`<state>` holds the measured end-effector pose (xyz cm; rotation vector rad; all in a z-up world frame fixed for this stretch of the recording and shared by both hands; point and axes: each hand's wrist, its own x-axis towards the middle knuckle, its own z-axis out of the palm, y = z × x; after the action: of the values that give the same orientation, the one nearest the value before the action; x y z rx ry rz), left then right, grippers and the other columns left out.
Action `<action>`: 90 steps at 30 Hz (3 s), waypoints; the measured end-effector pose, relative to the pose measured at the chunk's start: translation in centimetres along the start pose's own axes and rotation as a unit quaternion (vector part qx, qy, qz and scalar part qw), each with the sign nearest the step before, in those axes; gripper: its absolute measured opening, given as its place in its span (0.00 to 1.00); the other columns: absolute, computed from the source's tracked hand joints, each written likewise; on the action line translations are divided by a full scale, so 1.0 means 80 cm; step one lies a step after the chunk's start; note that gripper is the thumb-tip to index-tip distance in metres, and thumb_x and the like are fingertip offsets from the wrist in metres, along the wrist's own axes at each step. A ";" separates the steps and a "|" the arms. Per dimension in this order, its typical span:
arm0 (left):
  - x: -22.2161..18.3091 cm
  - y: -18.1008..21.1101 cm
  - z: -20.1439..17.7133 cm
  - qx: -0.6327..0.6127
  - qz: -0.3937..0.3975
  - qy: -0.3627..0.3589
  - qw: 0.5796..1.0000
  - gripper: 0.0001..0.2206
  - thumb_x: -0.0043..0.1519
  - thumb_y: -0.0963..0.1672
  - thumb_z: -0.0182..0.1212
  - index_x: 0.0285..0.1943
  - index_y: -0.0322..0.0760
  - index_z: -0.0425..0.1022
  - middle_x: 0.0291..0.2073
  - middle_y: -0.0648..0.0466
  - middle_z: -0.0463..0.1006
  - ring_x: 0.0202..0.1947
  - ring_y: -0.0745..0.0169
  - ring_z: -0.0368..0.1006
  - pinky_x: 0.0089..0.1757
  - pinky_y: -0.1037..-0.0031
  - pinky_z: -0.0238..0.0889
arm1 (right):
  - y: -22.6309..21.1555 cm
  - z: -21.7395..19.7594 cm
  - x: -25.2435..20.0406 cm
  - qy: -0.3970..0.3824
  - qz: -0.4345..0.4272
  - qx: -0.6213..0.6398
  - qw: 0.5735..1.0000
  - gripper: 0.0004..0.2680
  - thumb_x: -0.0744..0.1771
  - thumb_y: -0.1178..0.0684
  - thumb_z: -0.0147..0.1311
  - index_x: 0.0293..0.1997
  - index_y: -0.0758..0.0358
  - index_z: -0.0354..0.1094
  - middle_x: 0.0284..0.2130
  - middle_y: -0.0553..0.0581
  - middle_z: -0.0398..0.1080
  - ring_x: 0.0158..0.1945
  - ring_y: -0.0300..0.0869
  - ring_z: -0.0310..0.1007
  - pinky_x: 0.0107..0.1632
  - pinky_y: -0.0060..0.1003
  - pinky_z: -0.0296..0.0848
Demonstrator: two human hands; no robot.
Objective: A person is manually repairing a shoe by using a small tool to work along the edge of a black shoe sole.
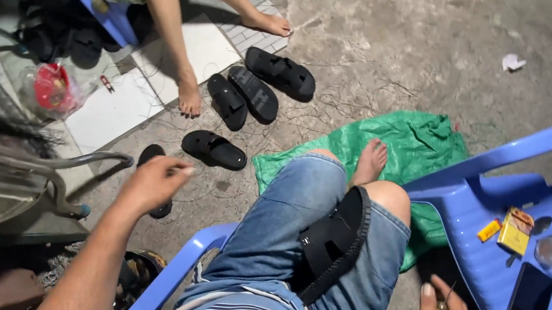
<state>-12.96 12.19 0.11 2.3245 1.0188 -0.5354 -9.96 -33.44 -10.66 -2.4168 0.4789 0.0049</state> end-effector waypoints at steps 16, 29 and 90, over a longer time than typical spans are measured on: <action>-0.156 0.020 -0.168 -0.119 0.696 -0.343 0.619 0.26 0.64 0.52 0.12 0.41 0.30 0.57 0.40 0.44 0.61 0.40 0.47 0.56 0.48 0.65 0.52 | -0.229 0.039 0.019 -0.195 -0.135 -0.032 0.971 0.12 0.62 0.48 0.50 0.50 0.53 0.68 0.46 0.52 0.69 0.50 0.37 0.65 0.51 0.31 0.60; -0.104 -0.016 -0.136 -0.201 0.779 -0.225 0.550 0.23 0.68 0.48 0.13 0.38 0.28 0.57 0.40 0.42 0.62 0.36 0.46 0.57 0.46 0.60 0.52 | -0.256 0.057 0.048 -0.273 -0.171 -0.186 0.928 0.17 0.61 0.47 0.49 0.55 0.44 0.63 0.54 0.43 0.64 0.56 0.35 0.62 0.55 0.32 0.57; -0.153 0.120 -0.040 -0.349 0.592 -0.359 0.632 0.07 0.48 0.41 0.58 0.34 0.37 0.75 0.32 0.49 0.77 0.35 0.54 0.78 0.41 0.69 0.74 | -0.133 0.006 0.004 -0.227 -0.061 0.146 0.961 0.10 0.64 0.51 0.53 0.49 0.49 0.69 0.19 0.53 0.69 0.18 0.33 0.63 0.25 0.28 0.66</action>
<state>-13.00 2.07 12.35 1.3299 -0.6606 -0.3145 -5.99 -25.64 -4.54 -2.0628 0.1077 0.3986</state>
